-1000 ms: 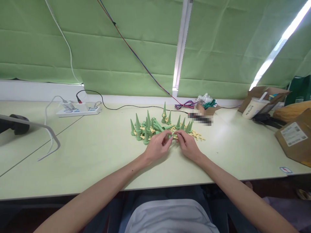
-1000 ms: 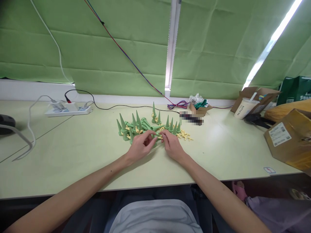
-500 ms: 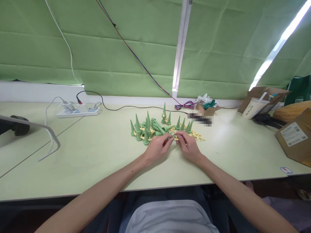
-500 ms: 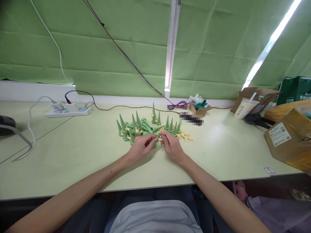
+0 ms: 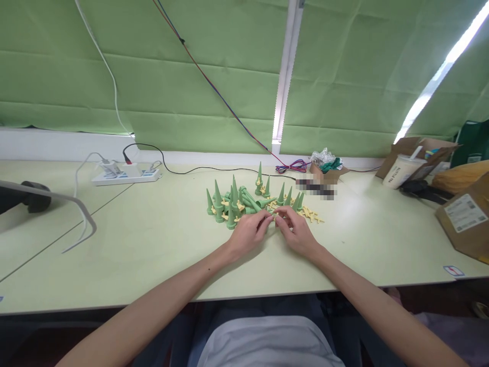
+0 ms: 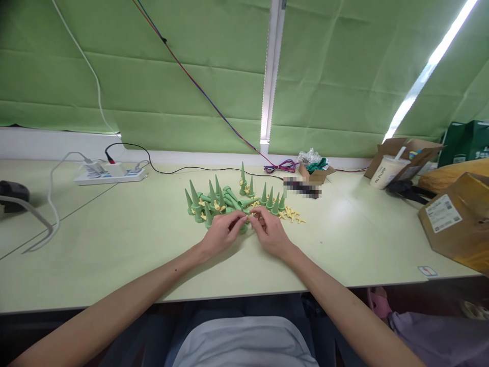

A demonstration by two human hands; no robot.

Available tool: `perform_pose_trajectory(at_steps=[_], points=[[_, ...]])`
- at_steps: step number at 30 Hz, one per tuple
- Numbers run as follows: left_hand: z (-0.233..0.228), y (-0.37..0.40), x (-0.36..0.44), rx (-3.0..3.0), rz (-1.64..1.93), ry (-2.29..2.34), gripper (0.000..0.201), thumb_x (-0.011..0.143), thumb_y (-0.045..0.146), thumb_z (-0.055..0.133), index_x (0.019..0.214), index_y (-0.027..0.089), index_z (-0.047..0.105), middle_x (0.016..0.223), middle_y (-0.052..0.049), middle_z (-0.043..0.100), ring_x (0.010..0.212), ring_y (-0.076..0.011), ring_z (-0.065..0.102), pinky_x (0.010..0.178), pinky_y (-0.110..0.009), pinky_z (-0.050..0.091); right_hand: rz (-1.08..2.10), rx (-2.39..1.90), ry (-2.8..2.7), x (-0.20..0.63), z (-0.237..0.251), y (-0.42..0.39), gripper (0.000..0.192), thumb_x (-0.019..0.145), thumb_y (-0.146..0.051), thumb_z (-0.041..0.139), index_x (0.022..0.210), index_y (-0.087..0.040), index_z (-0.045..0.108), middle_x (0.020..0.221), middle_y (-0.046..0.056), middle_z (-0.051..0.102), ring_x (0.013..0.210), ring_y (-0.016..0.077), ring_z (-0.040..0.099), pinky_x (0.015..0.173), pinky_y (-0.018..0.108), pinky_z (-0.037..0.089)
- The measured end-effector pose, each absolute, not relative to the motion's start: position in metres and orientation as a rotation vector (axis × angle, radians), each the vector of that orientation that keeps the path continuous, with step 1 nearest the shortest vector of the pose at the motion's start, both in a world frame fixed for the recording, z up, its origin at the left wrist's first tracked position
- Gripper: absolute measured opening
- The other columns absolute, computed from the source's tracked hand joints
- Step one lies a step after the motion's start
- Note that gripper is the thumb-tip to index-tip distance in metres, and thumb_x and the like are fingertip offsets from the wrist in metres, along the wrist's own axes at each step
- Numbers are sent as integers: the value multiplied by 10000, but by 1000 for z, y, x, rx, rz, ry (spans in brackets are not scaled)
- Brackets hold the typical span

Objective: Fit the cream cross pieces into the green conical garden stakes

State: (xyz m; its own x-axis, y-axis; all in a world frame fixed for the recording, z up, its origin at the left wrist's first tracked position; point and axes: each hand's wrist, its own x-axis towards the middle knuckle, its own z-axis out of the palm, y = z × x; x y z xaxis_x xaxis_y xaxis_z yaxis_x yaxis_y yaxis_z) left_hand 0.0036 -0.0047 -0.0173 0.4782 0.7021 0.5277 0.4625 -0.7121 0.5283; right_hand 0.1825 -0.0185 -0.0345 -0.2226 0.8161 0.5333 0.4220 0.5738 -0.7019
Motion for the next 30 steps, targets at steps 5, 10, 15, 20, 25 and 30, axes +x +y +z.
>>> perform_pose_trajectory(at_steps=[5, 10, 15, 20, 25, 30], points=[[-17, -6, 3, 2426, 1070, 994, 241, 971, 255, 399, 868, 175, 602, 709, 9, 626, 613, -103, 538, 613, -221, 364, 505, -1009, -1898, 182, -34, -19, 230, 985, -359, 403, 850, -200, 501, 716, 7, 545, 572, 125, 464, 531, 256, 359], [-18, -6, 3, 2438, 1064, 1012, 252, 975, 269, 395, 861, 177, 600, 702, 10, 618, 606, -106, 530, 621, -228, 363, 459, -990, -1910, 183, -34, -20, 244, 991, -314, 394, 790, -202, 476, 684, -12, 511, 565, 116, 431, 560, 255, 349], [-16, -7, 3, 2391, 1081, 1008, 245, 971, 305, 408, 856, 178, 583, 640, 27, 553, 556, -98, 466, 584, -224, 347, 392, -1008, -1892, 182, -34, -20, 239, 984, -294, 403, 770, -204, 459, 658, -22, 480, 562, 116, 416, 562, 253, 338], [-14, -10, 3, 2291, 1172, 1059, 225, 967, 363, 412, 908, 194, 548, 539, 63, 412, 479, -93, 355, 523, -223, 297, 319, -1058, -1844, 181, -32, -19, 237, 976, -306, 418, 770, -203, 473, 632, -30, 457, 541, 117, 394, 558, 257, 334], [-12, -11, 4, 2189, 1193, 1103, 280, 957, 407, 417, 1138, 198, 460, 571, 69, 444, 484, -107, 387, 512, -220, 302, 257, -1119, -1783, 182, -32, -18, 248, 969, -339, 433, 779, -200, 511, 638, -17, 502, 541, 125, 420, 554, 263, 349], [-13, -10, 4, 2187, 1118, 1167, 362, 937, 395, 453, 1237, 200, 397, 599, 66, 489, 502, -125, 441, 518, -228, 310, 233, -1137, -1748, 182, -33, -17, 254, 964, -360, 447, 794, -195, 539, 655, -1, 551, 543, 130, 455, 548, 267, 362]])
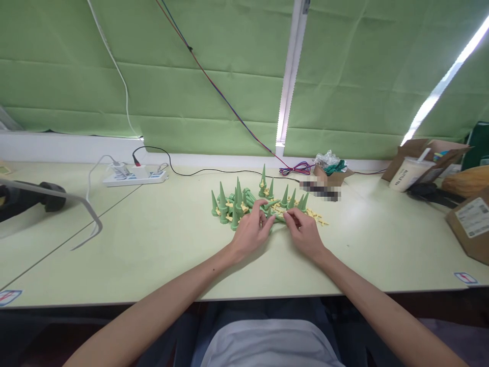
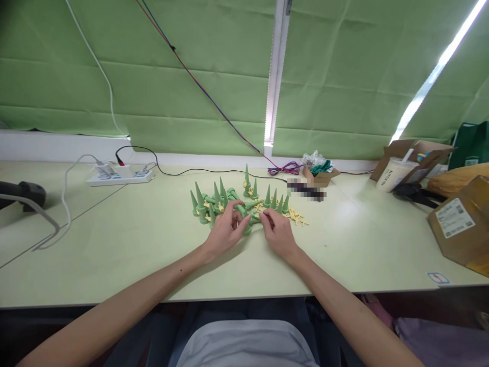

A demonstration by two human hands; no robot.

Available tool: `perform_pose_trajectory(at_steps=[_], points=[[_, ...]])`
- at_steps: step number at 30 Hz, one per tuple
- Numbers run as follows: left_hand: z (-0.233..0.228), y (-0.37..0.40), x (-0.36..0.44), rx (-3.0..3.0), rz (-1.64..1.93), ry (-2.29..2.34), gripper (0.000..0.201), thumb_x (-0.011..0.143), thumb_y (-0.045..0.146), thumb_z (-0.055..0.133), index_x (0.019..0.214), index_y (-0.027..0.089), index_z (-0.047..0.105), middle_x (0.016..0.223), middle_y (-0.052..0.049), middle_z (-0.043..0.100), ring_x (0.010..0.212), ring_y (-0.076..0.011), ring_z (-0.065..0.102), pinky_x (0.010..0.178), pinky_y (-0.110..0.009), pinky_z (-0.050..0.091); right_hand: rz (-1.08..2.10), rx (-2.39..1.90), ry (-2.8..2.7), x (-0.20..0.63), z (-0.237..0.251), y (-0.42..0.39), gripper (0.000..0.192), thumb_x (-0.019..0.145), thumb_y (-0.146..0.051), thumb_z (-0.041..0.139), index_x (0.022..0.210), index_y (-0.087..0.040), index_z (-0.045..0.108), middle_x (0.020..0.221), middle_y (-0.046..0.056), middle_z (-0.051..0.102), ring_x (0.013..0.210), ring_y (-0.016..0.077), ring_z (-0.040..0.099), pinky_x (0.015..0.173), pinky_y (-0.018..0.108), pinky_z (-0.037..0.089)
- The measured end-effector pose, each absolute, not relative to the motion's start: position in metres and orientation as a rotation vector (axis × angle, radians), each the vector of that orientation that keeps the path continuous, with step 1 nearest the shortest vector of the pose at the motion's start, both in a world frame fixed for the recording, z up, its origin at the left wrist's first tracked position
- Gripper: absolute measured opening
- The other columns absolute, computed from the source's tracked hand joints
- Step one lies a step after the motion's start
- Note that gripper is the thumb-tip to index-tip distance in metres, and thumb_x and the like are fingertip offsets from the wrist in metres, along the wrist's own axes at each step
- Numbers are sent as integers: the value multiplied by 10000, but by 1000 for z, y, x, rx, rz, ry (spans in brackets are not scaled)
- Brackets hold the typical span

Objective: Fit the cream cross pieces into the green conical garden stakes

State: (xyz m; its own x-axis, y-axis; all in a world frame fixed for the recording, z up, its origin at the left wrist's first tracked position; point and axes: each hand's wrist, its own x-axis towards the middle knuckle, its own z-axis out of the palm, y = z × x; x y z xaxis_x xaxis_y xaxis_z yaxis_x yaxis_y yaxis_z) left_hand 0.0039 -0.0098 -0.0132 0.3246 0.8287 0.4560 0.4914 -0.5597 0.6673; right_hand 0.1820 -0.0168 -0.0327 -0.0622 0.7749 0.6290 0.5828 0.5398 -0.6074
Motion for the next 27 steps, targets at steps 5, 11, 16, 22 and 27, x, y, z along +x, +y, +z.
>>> perform_pose_trajectory(at_steps=[5, 11, 16, 22, 27], points=[[-17, -7, 4, 2213, 994, 1204, 297, 926, 399, 465, 1145, 198, 472, 590, 55, 513, 544, -146, 493, 544, -242, 332, 248, -1137, -1753, 182, -32, -17, 260, 964, -364, 451, 790, -195, 543, 665, 5, 567, 558, 136, 482, 557, 270, 377], [-26, -1, 2, 2339, 870, 1237, 170, 915, 343, 469, 879, 194, 542, 634, 7, 580, 579, -159, 524, 540, -262, 322, 264, -1123, -1751, 183, -35, -15, 242, 958, -366, 469, 824, -192, 570, 714, 22, 616, 589, 144, 533, 575, 274, 407], [-30, 1, 0, 2384, 811, 1265, 158, 899, 321, 485, 820, 192, 529, 651, -14, 588, 596, -178, 540, 533, -272, 323, 274, -1113, -1763, 182, -35, -15, 211, 951, -351, 483, 838, -197, 572, 707, 15, 618, 560, 139, 519, 559, 273, 402], [-29, 2, 1, 2343, 854, 1239, 199, 885, 326, 493, 740, 191, 505, 621, -6, 554, 565, -163, 504, 517, -274, 314, 296, -1120, -1788, 182, -35, -15, 210, 954, -347, 475, 834, -201, 567, 672, 4, 594, 554, 140, 512, 555, 272, 393], [-24, 4, 4, 2201, 971, 1198, 319, 901, 391, 472, 655, 189, 451, 591, 7, 524, 533, -130, 461, 509, -261, 318, 318, -1119, -1810, 183, -35, -16, 206, 960, -336, 466, 842, -201, 567, 676, 1, 594, 576, 142, 528, 572, 270, 399]])
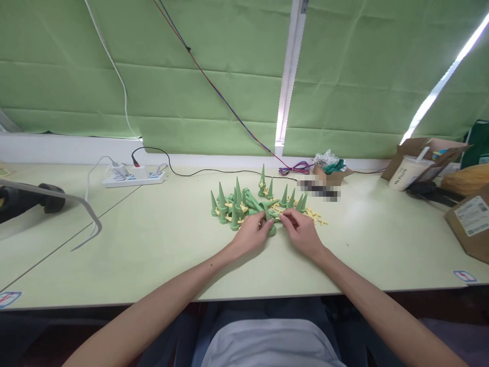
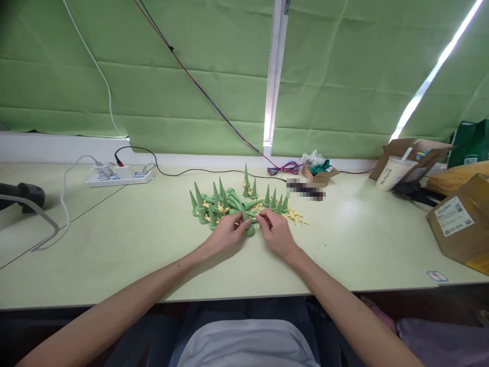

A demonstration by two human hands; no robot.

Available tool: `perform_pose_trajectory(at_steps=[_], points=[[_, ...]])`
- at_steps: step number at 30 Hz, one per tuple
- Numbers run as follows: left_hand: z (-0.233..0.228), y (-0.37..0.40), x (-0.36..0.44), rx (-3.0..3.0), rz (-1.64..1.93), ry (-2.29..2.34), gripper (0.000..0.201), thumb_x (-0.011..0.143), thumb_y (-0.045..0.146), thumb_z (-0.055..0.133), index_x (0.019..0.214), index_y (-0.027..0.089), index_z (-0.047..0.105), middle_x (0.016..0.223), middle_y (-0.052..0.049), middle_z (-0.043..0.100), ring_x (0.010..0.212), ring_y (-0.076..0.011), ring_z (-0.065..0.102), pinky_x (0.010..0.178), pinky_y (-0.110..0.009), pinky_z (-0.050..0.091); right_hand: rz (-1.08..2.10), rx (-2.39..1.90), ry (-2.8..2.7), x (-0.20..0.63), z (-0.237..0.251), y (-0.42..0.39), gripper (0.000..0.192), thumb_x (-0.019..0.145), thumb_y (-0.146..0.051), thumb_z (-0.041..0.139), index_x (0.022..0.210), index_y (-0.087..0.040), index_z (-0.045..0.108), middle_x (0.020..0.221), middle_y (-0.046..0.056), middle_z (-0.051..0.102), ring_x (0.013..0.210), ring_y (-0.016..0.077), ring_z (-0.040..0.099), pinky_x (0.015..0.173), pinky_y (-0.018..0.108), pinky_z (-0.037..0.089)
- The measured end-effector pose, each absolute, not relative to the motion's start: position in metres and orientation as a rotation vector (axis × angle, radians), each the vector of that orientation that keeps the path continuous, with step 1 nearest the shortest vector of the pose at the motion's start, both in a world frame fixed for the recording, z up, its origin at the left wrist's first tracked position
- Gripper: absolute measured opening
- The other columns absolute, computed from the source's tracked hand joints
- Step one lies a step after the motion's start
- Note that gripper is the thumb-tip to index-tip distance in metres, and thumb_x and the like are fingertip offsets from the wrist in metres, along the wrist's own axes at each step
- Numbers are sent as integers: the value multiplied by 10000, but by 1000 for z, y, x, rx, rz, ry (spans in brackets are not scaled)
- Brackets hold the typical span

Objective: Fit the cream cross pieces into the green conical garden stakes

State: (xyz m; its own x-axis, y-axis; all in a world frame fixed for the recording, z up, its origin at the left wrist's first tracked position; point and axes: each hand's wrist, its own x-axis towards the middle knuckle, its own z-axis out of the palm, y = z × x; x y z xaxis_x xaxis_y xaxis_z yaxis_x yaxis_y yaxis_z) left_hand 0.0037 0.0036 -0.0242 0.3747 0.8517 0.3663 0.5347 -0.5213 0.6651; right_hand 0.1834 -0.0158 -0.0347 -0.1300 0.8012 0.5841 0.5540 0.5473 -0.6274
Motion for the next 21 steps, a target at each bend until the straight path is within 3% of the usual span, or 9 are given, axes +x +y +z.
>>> perform_pose_trajectory(at_steps=[9, 21], points=[[-18, 3, 5, 1937, 994, 1082, 396, 911, 499, 431, 656, 197, 433, 527, 27, 490, 454, -102, 443, 440, -236, 319, 301, -1081, -1852, 184, -36, -15, 231, 965, -346, 452, 821, -206, 566, 674, 6, 583, 573, 142, 508, 578, 268, 400], [-17, 1, 7, 1960, 1007, 1104, 404, 899, 487, 471, 632, 212, 344, 522, 46, 425, 471, -103, 405, 465, -246, 292, 297, -1080, -1899, 183, -38, -15, 241, 965, -345, 452, 792, -204, 543, 636, -13, 527, 538, 131, 455, 564, 264, 372]])
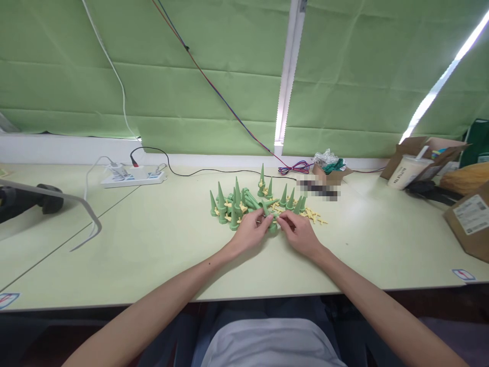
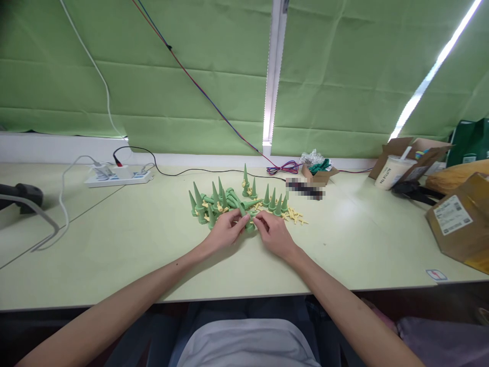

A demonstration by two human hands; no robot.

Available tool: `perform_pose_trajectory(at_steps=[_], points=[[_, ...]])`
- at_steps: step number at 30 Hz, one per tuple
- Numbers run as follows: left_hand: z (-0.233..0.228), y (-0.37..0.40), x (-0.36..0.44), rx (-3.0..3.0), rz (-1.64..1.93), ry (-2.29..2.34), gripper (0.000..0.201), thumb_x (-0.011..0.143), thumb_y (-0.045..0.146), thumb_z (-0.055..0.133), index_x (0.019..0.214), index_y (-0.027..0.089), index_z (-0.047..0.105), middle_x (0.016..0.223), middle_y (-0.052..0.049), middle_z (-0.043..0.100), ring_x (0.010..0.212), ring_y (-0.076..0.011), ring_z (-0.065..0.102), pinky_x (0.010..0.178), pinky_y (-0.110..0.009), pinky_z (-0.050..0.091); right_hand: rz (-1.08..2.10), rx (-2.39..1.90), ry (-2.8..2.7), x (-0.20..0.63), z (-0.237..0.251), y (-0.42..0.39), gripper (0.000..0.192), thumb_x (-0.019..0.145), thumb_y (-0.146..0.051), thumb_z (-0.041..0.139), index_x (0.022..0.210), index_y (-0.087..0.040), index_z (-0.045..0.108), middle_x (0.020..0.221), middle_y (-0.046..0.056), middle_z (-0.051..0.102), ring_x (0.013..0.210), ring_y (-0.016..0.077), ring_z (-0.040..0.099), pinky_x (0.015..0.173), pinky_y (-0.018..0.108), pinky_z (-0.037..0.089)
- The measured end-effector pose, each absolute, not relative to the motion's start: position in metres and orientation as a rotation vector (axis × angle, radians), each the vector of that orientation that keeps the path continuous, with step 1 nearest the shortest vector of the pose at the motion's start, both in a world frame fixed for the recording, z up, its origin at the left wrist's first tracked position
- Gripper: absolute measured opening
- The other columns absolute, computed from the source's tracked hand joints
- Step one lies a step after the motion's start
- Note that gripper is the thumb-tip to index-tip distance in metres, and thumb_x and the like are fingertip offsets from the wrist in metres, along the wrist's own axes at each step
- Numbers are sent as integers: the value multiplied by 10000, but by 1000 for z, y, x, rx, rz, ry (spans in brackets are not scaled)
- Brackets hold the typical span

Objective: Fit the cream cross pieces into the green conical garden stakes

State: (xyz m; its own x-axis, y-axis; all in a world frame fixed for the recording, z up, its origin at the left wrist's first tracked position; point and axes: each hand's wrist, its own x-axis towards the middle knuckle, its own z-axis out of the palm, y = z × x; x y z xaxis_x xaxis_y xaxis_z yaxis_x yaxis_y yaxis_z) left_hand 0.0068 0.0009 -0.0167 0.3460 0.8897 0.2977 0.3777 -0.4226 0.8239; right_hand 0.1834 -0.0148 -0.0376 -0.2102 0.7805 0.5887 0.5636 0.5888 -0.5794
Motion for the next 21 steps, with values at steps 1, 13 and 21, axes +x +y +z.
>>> perform_pose_trajectory(at_steps=[1, 13, 21], points=[[-17, 1, 7, 1969, 1012, 1108, 408, 896, 490, 472, 630, 213, 334, 521, 48, 417, 470, -102, 392, 464, -247, 282, 297, -1081, -1900, 183, -38, -15, 241, 965, -345, 453, 791, -204, 541, 634, -14, 526, 535, 130, 453, 564, 264, 371], [-10, -8, 5, 2012, 955, 1080, 364, 880, 498, 489, 686, 197, 423, 514, 44, 475, 445, -103, 411, 438, -236, 284, 324, -1108, -1864, 184, -39, -13, 209, 943, -308, 487, 770, -197, 530, 578, -40, 484, 491, 108, 403, 522, 246, 330], [-10, -8, 3, 2048, 896, 1006, 242, 782, 225, 544, 1016, 177, 583, 727, 8, 617, 476, -84, 456, 474, -217, 355, 407, -1142, -1796, 184, -38, -12, 240, 935, -330, 490, 742, -190, 522, 548, -49, 453, 472, 98, 375, 496, 242, 296]])
